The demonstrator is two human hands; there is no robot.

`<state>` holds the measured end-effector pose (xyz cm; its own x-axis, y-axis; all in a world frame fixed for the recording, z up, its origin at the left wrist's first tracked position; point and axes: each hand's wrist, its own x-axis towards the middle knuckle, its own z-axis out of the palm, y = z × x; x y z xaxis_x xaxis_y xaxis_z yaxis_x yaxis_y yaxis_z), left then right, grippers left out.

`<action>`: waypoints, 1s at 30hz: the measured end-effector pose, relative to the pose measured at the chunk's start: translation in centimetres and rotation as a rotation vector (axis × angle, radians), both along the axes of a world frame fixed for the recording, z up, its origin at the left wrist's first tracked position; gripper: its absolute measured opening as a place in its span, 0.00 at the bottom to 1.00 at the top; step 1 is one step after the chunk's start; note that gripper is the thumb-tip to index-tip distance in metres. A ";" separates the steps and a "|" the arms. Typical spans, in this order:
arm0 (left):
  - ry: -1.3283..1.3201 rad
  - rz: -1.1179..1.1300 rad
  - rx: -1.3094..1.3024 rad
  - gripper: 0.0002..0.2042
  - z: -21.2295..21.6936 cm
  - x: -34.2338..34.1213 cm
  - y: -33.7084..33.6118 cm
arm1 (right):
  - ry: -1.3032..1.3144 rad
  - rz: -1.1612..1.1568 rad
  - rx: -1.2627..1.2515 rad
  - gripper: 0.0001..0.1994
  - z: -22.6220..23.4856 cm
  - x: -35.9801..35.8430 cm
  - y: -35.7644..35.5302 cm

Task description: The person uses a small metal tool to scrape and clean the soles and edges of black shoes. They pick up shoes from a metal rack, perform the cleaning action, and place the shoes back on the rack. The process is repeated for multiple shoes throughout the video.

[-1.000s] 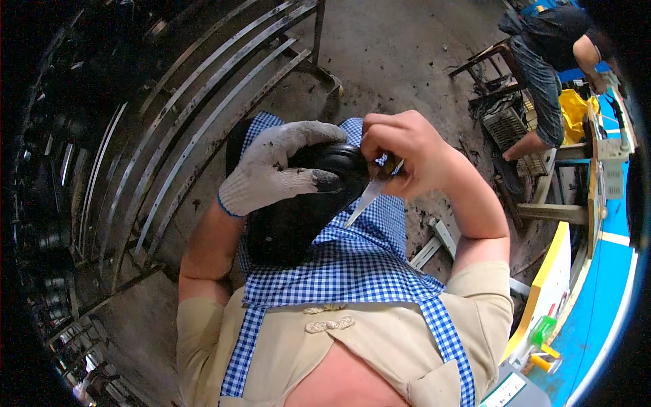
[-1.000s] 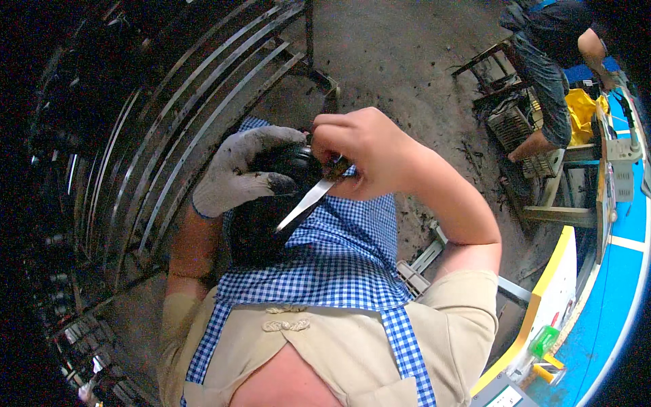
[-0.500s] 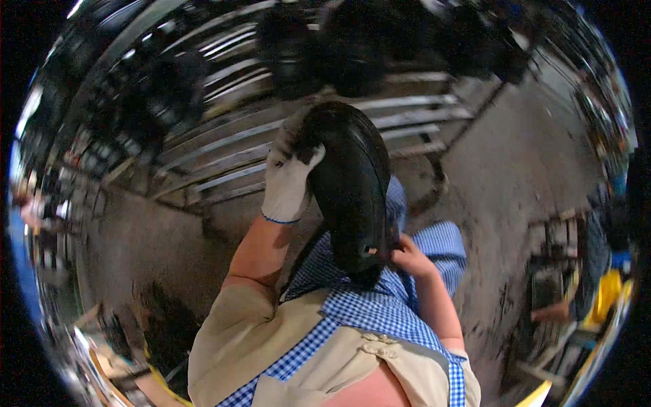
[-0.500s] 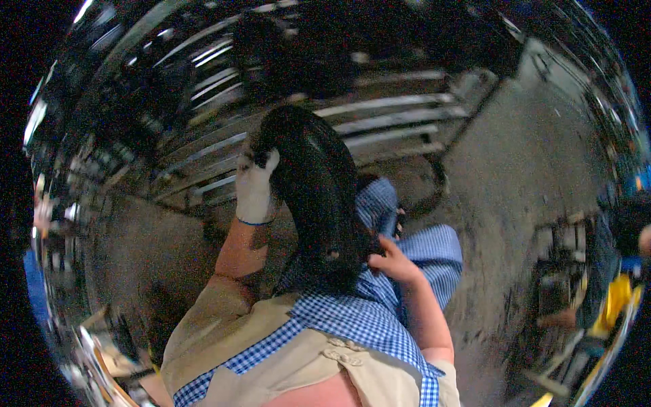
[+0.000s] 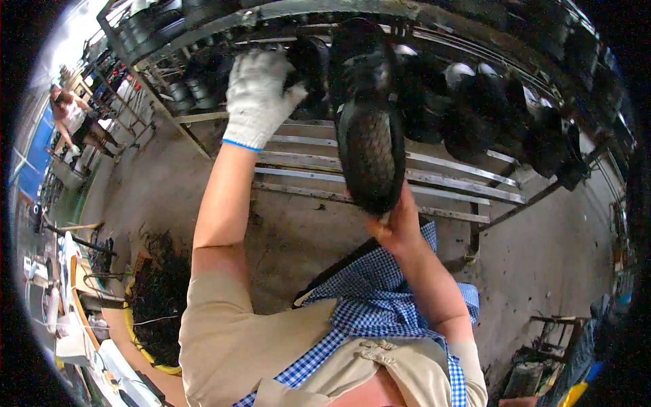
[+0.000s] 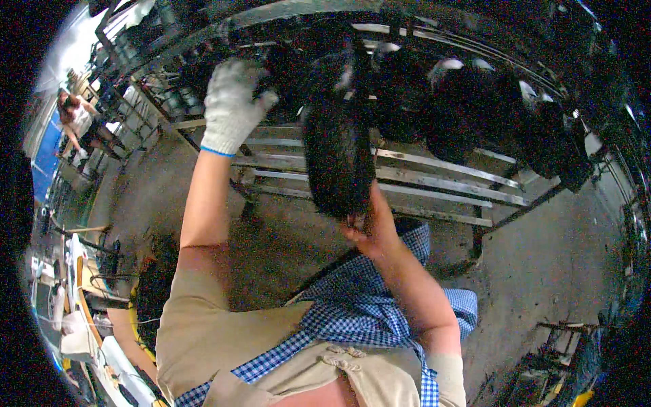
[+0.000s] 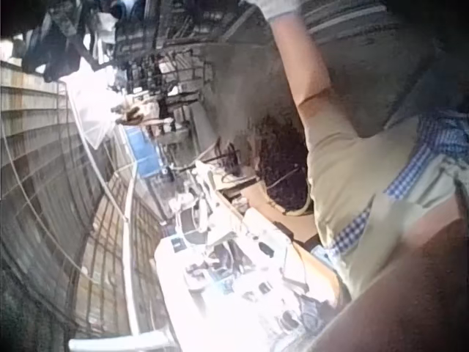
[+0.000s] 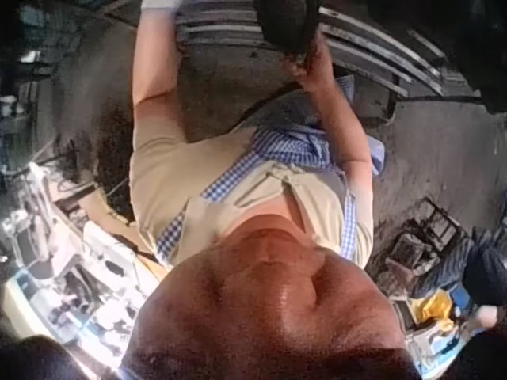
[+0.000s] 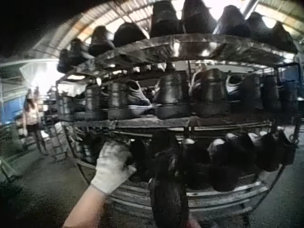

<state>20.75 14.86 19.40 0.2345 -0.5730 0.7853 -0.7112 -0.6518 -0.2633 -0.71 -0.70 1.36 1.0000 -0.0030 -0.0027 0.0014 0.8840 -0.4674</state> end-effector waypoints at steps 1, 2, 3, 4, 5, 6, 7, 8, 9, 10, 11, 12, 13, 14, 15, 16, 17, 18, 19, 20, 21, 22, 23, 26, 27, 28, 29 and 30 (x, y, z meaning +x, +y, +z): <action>0.026 0.026 0.050 0.21 -0.3 1.3 0.3 | -0.078 0.012 -0.044 0.30 2.8 1.6 0.3; 0.060 -0.020 0.110 0.20 -0.3 1.3 0.1 | -0.153 0.008 -0.084 0.30 4.4 3.1 0.3; 0.090 -0.066 0.166 0.20 0.0 0.9 0.0 | -0.109 -0.011 -0.051 0.30 5.3 4.5 0.1; 0.157 -0.168 0.180 0.21 0.5 0.2 0.2 | -0.056 -0.031 -0.019 0.30 5.7 5.6 -0.1; 0.172 -0.241 0.147 0.19 0.6 -0.2 0.2 | -0.004 -0.050 0.012 0.30 6.1 6.5 -0.3; 0.191 -0.313 0.117 0.17 0.4 -0.6 0.1 | 0.027 -0.162 -0.028 0.30 6.2 7.1 -0.4; 0.208 -0.385 0.085 0.15 0.4 -1.2 0.0 | 0.045 -0.187 -0.034 0.30 6.1 7.0 -0.8; 0.242 -0.404 0.038 0.15 0.5 -2.7 0.3 | 0.062 -0.212 -0.042 0.29 5.9 6.7 -1.1; 0.282 -0.413 -0.005 0.15 0.1 -4.7 0.8 | 0.085 -0.228 -0.043 0.29 5.5 6.3 -1.4; 0.304 -0.397 -0.075 0.16 -0.8 -6.1 1.4 | 0.070 -0.206 -0.145 0.28 5.0 5.2 -1.8; 0.325 -0.380 -0.146 0.17 -1.8 -7.5 2.2 | 0.054 -0.184 -0.246 0.27 4.3 3.7 -2.2; 0.364 -0.381 -0.176 0.19 -2.4 -9.3 3.3 | 0.037 -0.152 -0.343 0.27 3.6 2.1 -2.3; 0.405 -0.383 -0.208 0.20 -2.9 -11.4 4.0 | -0.028 -0.175 -0.426 0.28 2.8 0.6 -2.2; 0.523 -0.376 -0.267 0.20 -2.6 -14.2 4.1 | -0.092 -0.206 -0.522 0.29 2.0 -0.5 -2.0; 0.595 -0.416 -0.338 0.20 -3.4 -15.6 4.9 | -0.161 -0.225 -0.613 0.32 1.7 -1.4 -1.0; 0.666 -0.456 -0.417 0.20 -4.4 -17.1 5.6 | -0.286 -0.194 -0.540 0.43 1.4 -2.0 0.0; 0.733 -0.453 -0.477 0.18 -5.0 -18.2 5.5 | -0.374 -0.241 -0.708 0.49 1.1 -2.9 0.8; 0.796 -0.431 -0.548 0.17 -5.7 -19.6 5.9 | -0.372 -0.221 -0.778 0.51 1.2 -3.9 2.1; 0.908 -0.369 -0.657 0.15 -6.6 -21.0 5.5 | -0.385 -0.264 -0.862 0.51 1.5 -4.7 2.9; 1.019 -0.305 -0.766 0.13 -7.6 -22.1 5.6 | -0.392 -0.307 -0.948 0.52 1.8 -5.5 3.6; 0.865 -0.142 -0.536 0.12 -9.1 -22.0 6.8 | -0.421 -0.407 -1.030 0.50 2.3 -5.1 4.1; 0.683 0.010 -0.332 0.12 -10.5 -21.8 7.7 | -0.424 -0.424 -1.035 0.49 2.3 -4.7 4.3; 0.318 0.159 0.039 0.14 -10.9 -21.4 8.5 | -0.424 -0.440 -1.036 0.47 2.3 -4.3 4.6; 1.846 -0.470 -1.171 0.20 -11.5 -22.5 8.2 | -0.320 -0.209 -0.947 0.36 1.6 -4.0 4.1; 2.153 -0.791 -1.531 0.21 -10.3 -23.0 7.4 | -0.350 -0.240 -0.867 0.34 1.0 -3.6 4.3; 2.134 -0.722 -1.427 0.21 -11.6 -22.5 8.4 | -0.318 -0.191 -0.881 0.33 0.7 -3.6 4.3; 1.800 -0.549 -0.956 0.21 -12.6 -22.1 9.7 | -0.299 -0.167 -0.930 0.33 0.5 -3.6 4.4; 1.429 -0.390 -0.517 0.21 -13.3 -21.6 10.9 | -0.279 -0.142 -0.979 0.33 0.8 -3.5 4.3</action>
